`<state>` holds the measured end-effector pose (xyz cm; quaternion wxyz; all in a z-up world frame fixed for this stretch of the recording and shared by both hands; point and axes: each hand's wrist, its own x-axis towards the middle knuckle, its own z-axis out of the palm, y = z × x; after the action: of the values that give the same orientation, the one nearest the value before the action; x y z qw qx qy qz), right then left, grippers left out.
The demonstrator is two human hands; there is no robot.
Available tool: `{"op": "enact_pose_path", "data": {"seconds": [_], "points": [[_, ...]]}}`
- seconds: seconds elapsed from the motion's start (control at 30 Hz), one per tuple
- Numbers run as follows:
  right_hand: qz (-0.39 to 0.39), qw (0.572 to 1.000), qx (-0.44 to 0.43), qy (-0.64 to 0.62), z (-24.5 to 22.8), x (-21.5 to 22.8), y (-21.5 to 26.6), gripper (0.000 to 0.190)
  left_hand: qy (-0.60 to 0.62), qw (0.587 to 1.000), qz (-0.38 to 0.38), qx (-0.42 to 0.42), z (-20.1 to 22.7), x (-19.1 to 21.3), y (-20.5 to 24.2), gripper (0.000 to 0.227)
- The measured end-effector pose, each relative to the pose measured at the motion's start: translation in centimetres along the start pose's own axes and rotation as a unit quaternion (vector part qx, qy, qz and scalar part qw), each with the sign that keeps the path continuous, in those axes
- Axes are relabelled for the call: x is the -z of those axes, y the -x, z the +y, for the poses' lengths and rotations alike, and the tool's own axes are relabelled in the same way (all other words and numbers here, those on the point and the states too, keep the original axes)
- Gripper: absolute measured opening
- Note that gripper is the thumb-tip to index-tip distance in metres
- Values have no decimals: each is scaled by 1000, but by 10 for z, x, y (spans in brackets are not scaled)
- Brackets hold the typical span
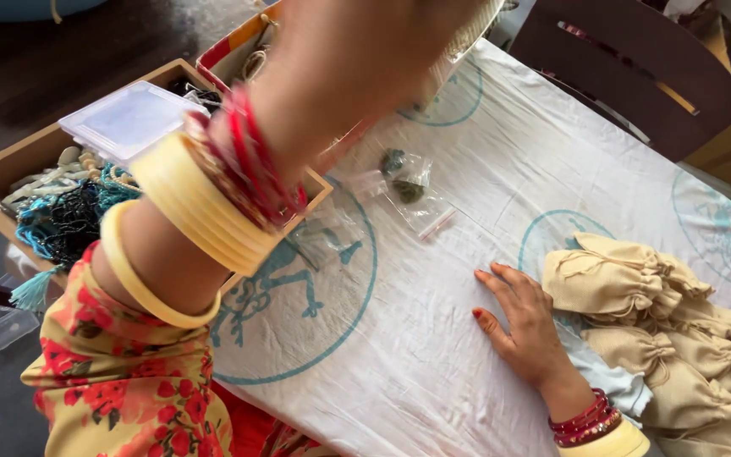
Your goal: The recorder sorts through boxes of necklaces and beads, cleans specific pieces with a white cloth, and places them into small drawstring pouches.
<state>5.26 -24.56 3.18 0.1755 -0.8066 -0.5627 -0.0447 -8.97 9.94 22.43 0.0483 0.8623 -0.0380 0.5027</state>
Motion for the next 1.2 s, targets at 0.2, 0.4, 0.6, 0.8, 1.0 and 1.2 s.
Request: {"op": "enact_pose_path", "data": {"seconds": [0.2,0.4,0.6,0.8,1.0,1.2], "points": [[57,901,39,-427,-28,9,0,81,300,950,-42,81,85,-52,20,8],[74,846,54,-525,-46,0,28,79,374,900,-210,74,140,-51,54,18],[17,759,-5,-651,-4,-24,50,21,423,840,-285,187,119,-45,32,25],[51,819,-145,-553,-8,-8,17,28,249,858,-438,94,11,-100,40,74],[49,959,-167,-223,-26,6,4,44,60,899,-370,226,-129,-82,58,46],[23,997,-30,-64,-36,6,-1,41,-51,886,-311,341,-170,-77,97,34]]}}
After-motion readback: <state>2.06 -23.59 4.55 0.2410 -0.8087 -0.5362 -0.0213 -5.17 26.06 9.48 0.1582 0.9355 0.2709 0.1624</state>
